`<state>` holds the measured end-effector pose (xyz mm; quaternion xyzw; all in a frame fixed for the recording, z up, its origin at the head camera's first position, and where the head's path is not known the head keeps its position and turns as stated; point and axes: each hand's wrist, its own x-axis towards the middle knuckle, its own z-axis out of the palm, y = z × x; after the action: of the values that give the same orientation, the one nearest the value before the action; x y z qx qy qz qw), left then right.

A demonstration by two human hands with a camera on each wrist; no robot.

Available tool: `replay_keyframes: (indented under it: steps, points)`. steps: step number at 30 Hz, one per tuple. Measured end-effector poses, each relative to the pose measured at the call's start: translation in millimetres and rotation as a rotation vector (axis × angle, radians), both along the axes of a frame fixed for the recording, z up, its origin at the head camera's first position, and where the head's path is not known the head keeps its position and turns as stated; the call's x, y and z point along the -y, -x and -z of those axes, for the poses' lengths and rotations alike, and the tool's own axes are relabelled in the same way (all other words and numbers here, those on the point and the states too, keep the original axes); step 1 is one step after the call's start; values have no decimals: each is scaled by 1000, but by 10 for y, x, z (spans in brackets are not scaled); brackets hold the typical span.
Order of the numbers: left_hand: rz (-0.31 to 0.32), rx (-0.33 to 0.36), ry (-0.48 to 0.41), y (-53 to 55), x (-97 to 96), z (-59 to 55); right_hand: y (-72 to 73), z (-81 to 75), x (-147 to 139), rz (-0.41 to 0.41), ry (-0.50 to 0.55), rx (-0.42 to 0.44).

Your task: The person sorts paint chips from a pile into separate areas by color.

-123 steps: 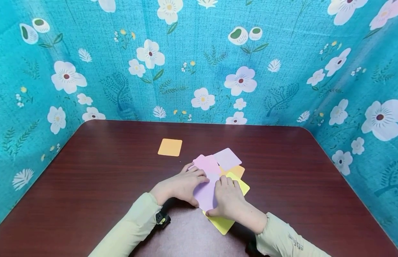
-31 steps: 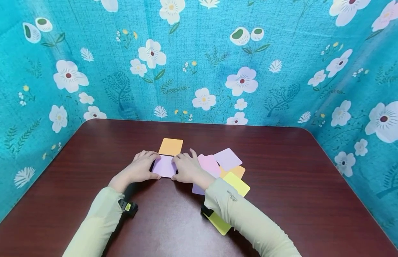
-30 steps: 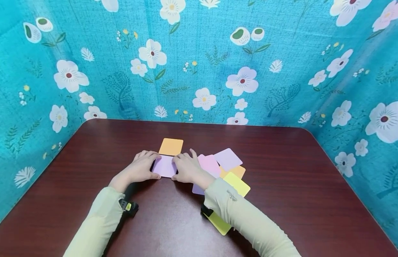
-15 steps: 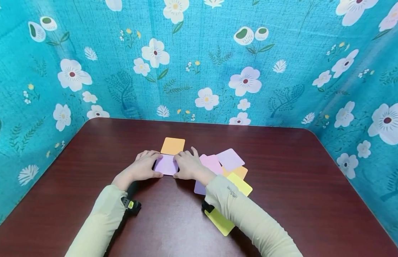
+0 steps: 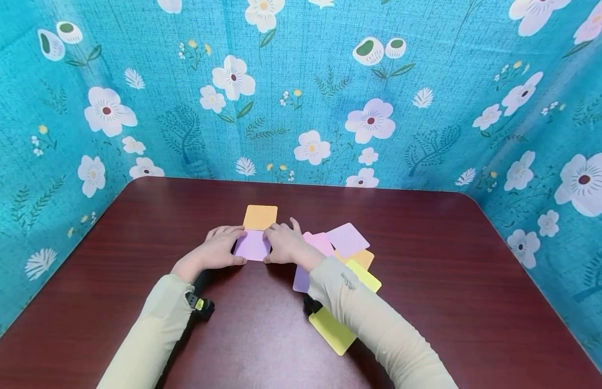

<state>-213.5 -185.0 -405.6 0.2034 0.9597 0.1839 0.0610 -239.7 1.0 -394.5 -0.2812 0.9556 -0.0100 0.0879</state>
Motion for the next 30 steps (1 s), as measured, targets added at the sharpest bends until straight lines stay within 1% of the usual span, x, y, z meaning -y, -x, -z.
replay_keyframes:
  steps: [3,7,10,13,18,23,30]
  points:
    - [4,4,3,-2,-6,-20,20,-10,2,-5,0,7]
    - [-9,17,28,21,-12,-2,27,-36,-28,-24,33,23]
    - [-15,-1,57,12,-42,-8,21,-87,-89,-31,77,35]
    - [-13,-26,92,-22,-92,-37,2,-153,-182,-32,101,39]
    - [17,-65,111,-69,-209,-78,-33,-232,-368,-13,111,48]
    - [49,-100,109,-101,-337,-82,-72,-234,-515,6,108,28]
    - [84,-88,76,-130,-522,-75,-176,-227,-706,13,74,-34]
